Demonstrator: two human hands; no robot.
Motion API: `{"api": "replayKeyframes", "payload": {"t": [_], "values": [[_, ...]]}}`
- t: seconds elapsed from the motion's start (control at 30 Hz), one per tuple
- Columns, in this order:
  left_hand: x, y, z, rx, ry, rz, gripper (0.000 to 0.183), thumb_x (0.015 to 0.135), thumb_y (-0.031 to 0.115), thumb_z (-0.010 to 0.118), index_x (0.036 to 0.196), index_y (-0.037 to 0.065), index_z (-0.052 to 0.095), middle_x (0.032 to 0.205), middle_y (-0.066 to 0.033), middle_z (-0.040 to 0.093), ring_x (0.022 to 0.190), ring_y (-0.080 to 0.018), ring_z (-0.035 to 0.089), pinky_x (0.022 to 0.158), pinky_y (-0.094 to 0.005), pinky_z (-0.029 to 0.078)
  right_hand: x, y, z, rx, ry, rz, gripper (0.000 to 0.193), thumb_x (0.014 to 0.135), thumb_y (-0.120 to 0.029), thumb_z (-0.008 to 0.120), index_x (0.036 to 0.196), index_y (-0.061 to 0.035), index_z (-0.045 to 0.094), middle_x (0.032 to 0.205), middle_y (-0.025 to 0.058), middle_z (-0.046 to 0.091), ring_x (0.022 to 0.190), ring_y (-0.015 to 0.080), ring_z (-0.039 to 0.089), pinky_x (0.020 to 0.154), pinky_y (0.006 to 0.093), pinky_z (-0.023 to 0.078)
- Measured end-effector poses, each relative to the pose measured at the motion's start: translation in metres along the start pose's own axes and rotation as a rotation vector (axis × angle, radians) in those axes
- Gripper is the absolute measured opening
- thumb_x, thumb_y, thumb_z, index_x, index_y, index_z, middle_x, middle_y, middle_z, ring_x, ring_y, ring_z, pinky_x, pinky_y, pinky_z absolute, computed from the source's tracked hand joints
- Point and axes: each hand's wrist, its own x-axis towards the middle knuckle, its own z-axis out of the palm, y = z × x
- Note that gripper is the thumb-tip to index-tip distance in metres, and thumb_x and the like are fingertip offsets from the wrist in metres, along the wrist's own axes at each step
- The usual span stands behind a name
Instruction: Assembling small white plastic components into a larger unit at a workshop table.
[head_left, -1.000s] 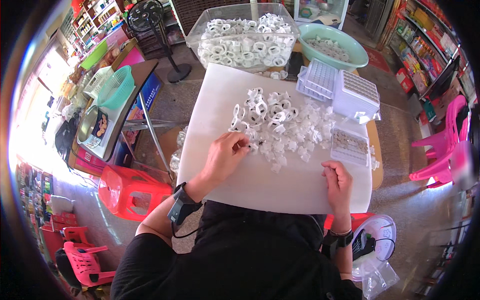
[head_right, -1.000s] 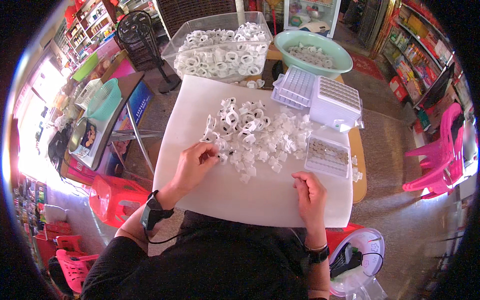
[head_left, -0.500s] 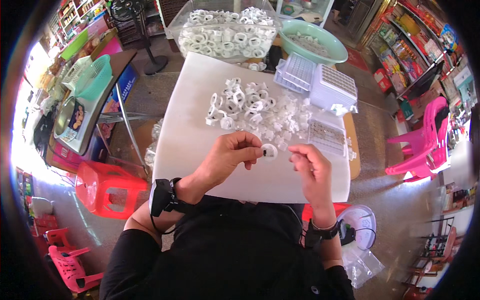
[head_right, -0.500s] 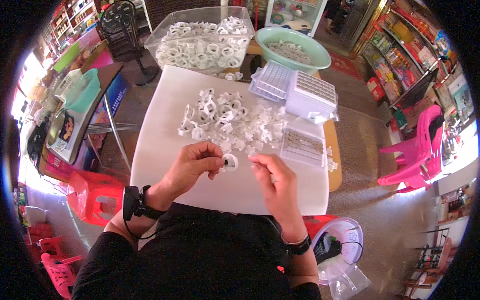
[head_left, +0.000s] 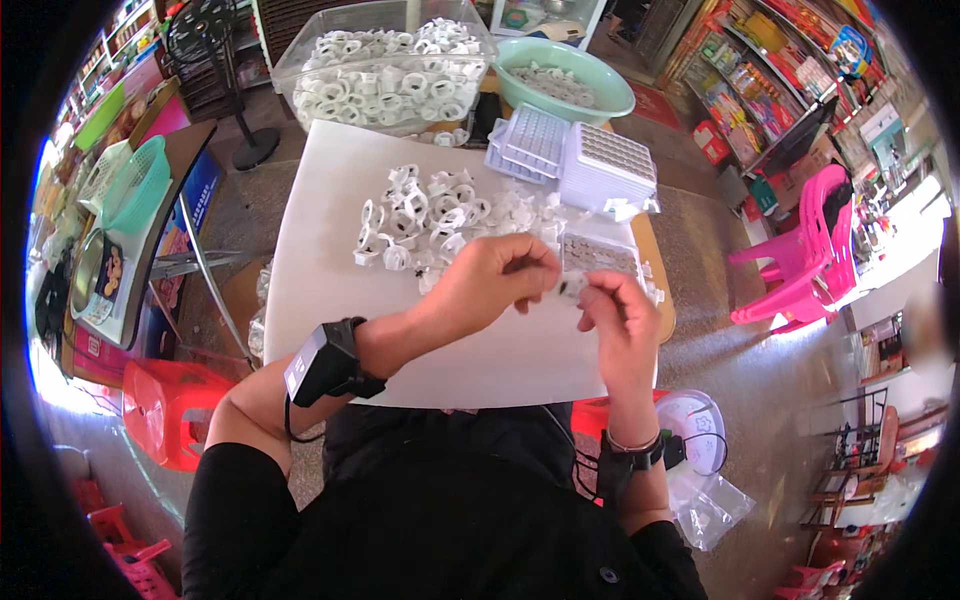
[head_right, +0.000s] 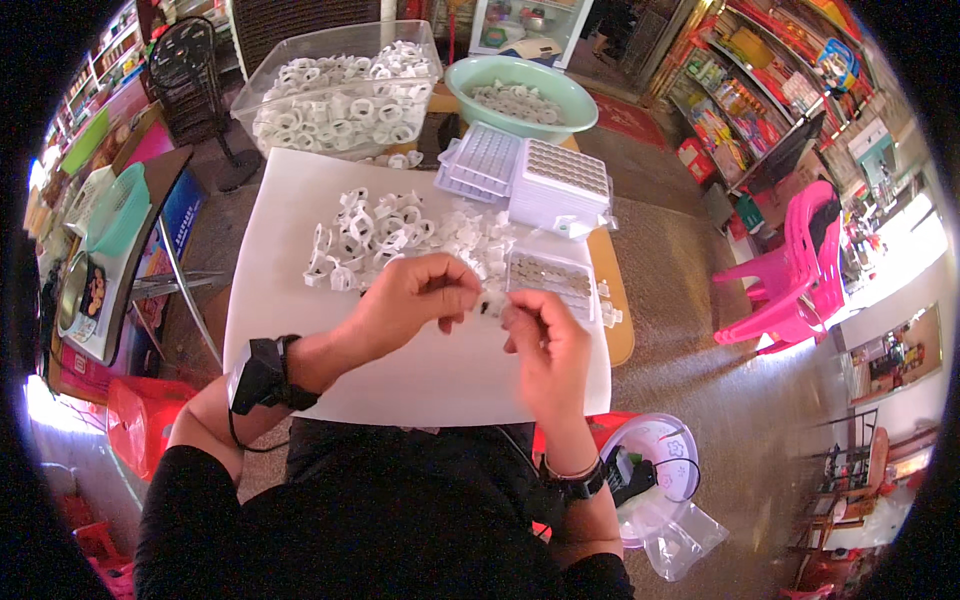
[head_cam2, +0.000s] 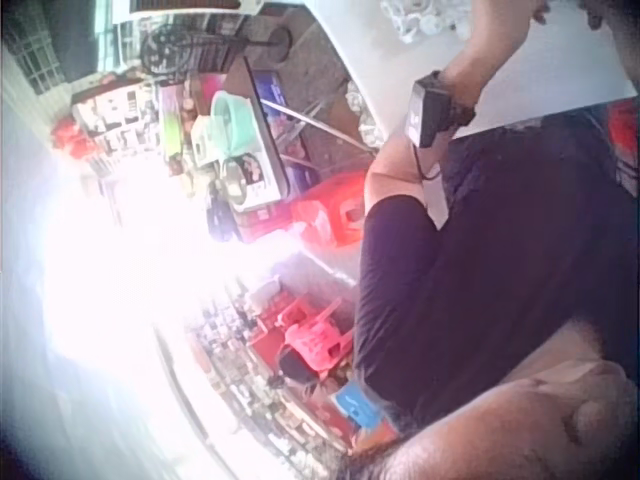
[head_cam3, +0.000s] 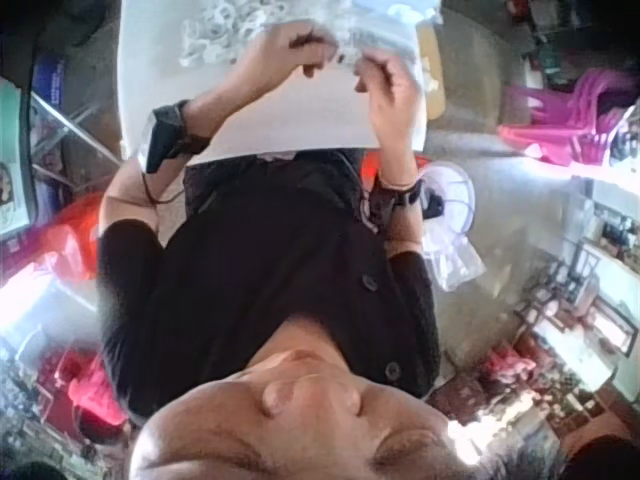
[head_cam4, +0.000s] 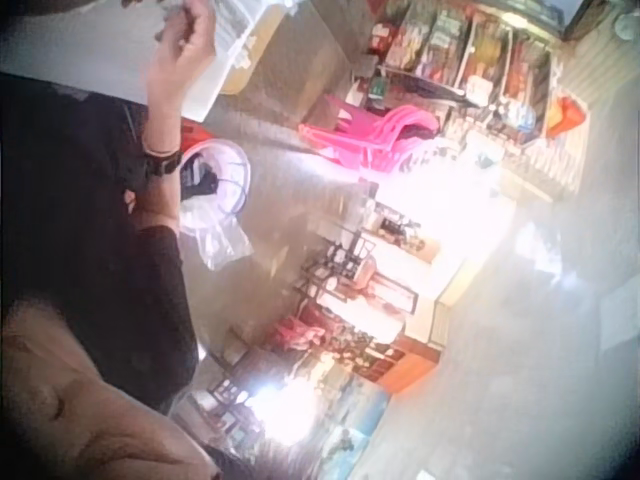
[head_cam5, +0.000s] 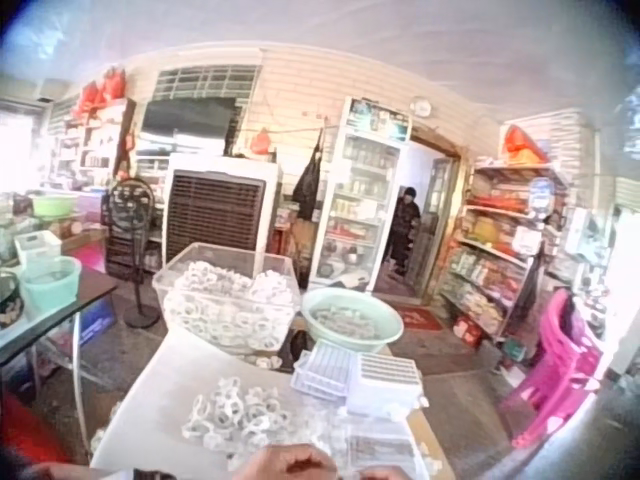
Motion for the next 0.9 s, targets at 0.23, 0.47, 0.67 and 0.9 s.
{"api": "replayKeyframes", "payload": {"t": [0.23,0.47,0.67,0.9], "values": [[0.041,0.021,0.023,-0.185,-0.287,-0.07,0.029,0.097,0.017,0.048,0.118,-0.002,0.056,0.09,-0.0064,0.061,0.079,-0.0149,0.062,0.07,-0.0289,0.053,0.012,-0.013,-0.022,0.074,0.169,-0.092,0.01,0.088,-0.002,0.058,0.097,0.0,0.061,0.078,0.0017,0.06,0.06,0.0045,0.05,0.053,0.0184,0.04],[0.05,-0.006,0.032,-0.513,-0.32,-0.129,0.032,0.093,0.016,0.056,0.116,-0.007,0.055,0.097,-0.0104,0.062,0.084,-0.0192,0.064,0.078,-0.0305,0.052,0.012,0.006,-0.022,0.063,0.225,-0.104,0.01,0.087,0.0,0.058,0.098,-0.0011,0.058,0.078,0.0001,0.059,0.062,0.0028,0.048,0.052,0.0174,0.037],[0.049,-0.004,0.018,-0.514,-0.246,-0.077,0.034,0.091,0.017,0.061,0.115,-0.007,0.056,0.099,-0.0093,0.062,0.083,-0.018,0.063,0.08,-0.0294,0.052,0.015,0.009,-0.006,0.042,0.255,-0.125,0.01,0.089,-0.004,0.058,0.098,-0.0014,0.058,0.079,0.0,0.059,0.064,0.0029,0.048,0.053,0.0181,0.038],[0.099,-0.002,-0.027,-0.168,0.143,0.182,0.029,0.087,0.013,0.066,0.107,-0.007,0.06,0.09,-0.0098,0.064,0.077,-0.0151,0.063,0.074,-0.0267,0.053,-0.014,-0.01,0.048,-0.121,-0.287,-0.327,0.012,0.085,-0.005,0.062,0.096,-0.0019,0.06,0.083,0.0085,0.059,0.065,0.0119,0.056,0.058,0.0237,0.044]]}}
